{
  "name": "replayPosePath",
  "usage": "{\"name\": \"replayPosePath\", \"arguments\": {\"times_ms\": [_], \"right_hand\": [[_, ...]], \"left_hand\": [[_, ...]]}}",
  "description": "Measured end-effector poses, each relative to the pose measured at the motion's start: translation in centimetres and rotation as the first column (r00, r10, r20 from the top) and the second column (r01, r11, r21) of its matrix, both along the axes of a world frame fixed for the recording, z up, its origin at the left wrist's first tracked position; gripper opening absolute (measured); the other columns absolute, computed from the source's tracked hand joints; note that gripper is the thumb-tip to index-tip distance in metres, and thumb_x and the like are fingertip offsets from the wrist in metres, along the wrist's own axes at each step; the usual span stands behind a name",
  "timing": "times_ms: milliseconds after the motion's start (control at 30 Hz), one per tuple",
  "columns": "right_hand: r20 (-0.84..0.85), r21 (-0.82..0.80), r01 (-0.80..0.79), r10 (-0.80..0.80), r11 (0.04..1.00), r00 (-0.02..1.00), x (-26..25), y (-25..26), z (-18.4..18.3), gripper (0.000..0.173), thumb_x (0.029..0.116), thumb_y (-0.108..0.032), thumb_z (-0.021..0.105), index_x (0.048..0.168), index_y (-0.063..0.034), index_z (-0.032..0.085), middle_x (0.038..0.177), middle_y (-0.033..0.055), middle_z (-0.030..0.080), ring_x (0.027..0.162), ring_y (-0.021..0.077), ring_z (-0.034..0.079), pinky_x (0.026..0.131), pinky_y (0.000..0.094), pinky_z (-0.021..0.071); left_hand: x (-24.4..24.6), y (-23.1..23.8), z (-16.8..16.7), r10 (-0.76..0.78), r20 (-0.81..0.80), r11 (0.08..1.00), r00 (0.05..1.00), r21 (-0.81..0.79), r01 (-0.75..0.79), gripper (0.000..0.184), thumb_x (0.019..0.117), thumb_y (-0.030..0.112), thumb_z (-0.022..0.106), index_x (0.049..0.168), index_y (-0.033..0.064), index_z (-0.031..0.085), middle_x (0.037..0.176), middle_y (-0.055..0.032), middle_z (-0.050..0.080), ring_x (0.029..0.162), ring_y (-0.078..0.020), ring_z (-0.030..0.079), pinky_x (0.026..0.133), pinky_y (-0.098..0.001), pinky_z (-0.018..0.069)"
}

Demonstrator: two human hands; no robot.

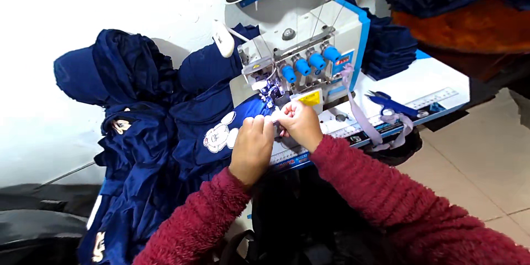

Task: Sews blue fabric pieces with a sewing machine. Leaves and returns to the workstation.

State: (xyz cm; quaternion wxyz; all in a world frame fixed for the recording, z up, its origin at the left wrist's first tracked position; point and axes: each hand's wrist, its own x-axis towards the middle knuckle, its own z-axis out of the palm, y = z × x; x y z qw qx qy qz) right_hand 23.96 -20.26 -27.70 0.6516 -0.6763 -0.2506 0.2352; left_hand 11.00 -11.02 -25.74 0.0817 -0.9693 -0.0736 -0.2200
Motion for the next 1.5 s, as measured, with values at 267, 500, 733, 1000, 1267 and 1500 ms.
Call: {"name": "replayPosePath", "arguments": {"times_ms": [267, 500, 733, 1000, 1267, 1500], "right_hand": [[-0.035, 0.153, -0.015, 0.021, 0.988, 0.999, 0.1, 0.3, -1.3, 0.012, 0.0920, -0.009, 0.070, 0.097, -0.0020, 0.061, 0.067, 0.0040, 0.063, 0.050, 0.0114, 0.065, 0.049, 0.0293, 0.0589], [-0.062, 0.189, -0.022, 0.034, 0.982, 0.997, 0.0, 0.3, -1.9, 0.010, 0.0897, -0.007, 0.070, 0.095, -0.0049, 0.062, 0.066, 0.0016, 0.064, 0.051, 0.0092, 0.065, 0.048, 0.0278, 0.0588], [0.101, 0.239, -0.036, 0.012, 0.970, 0.995, -0.4, -0.7, -3.6, 0.010, 0.0926, -0.010, 0.070, 0.094, -0.0103, 0.061, 0.058, 0.0015, 0.055, 0.041, 0.0107, 0.049, 0.037, 0.0241, 0.0401], [0.024, 0.225, 0.038, -0.045, 0.974, 0.999, 0.0, 0.7, -2.8, 0.010, 0.0878, -0.008, 0.074, 0.092, -0.0066, 0.065, 0.065, -0.0009, 0.063, 0.049, 0.0052, 0.061, 0.044, 0.0245, 0.0546], [0.034, 0.268, -0.060, 0.052, 0.962, 0.998, -0.3, -0.9, -2.7, 0.009, 0.0941, -0.006, 0.069, 0.096, -0.0075, 0.061, 0.058, 0.0047, 0.058, 0.037, 0.0121, 0.053, 0.033, 0.0255, 0.0459], [-0.004, 0.262, -0.067, 0.071, 0.963, 0.997, 0.0, -0.9, -2.8, 0.006, 0.0960, -0.007, 0.067, 0.094, -0.0071, 0.061, 0.058, 0.0040, 0.059, 0.038, 0.0111, 0.054, 0.034, 0.0246, 0.0463]], "left_hand": [[2.0, 3.1, 3.9, 0.000, -0.011, 0.964, 1.000, -0.266, -0.003, 0.019, 0.0901, 0.017, 0.063, 0.098, 0.0012, 0.070, 0.094, -0.0141, 0.068, 0.082, -0.0263, 0.067, 0.069, -0.0453, 0.0562], [1.8, 1.0, 2.3, 0.085, 0.086, 0.988, 0.993, -0.138, -0.072, 0.012, 0.0940, 0.009, 0.066, 0.099, 0.0048, 0.076, 0.092, -0.0103, 0.067, 0.078, -0.0220, 0.067, 0.064, -0.0390, 0.0573], [1.6, 0.2, 0.9, -0.125, 0.237, 0.991, 0.963, 0.065, 0.113, 0.017, 0.0977, 0.008, 0.061, 0.092, 0.0048, 0.077, 0.090, -0.0082, 0.065, 0.091, -0.0261, 0.059, 0.084, -0.0412, 0.0476], [1.7, 3.3, 2.9, -0.394, -0.036, 0.888, 0.918, 0.243, 0.391, 0.018, 0.1003, 0.006, 0.057, 0.102, 0.0032, 0.075, 0.111, -0.0099, 0.073, 0.122, -0.0306, 0.060, 0.107, -0.0555, 0.0363], [2.9, 4.2, 2.1, -0.439, 0.027, 0.896, 0.898, 0.088, 0.436, 0.015, 0.1011, 0.004, 0.055, 0.100, -0.0006, 0.069, 0.093, -0.0141, 0.072, 0.093, -0.0278, 0.071, 0.087, -0.0410, 0.0580], [2.6, 3.2, 1.1, -0.389, 0.102, 0.921, 0.916, 0.038, 0.387, 0.015, 0.0998, 0.002, 0.056, 0.099, 0.0000, 0.071, 0.096, -0.0117, 0.074, 0.098, -0.0253, 0.071, 0.093, -0.0381, 0.0564]]}}
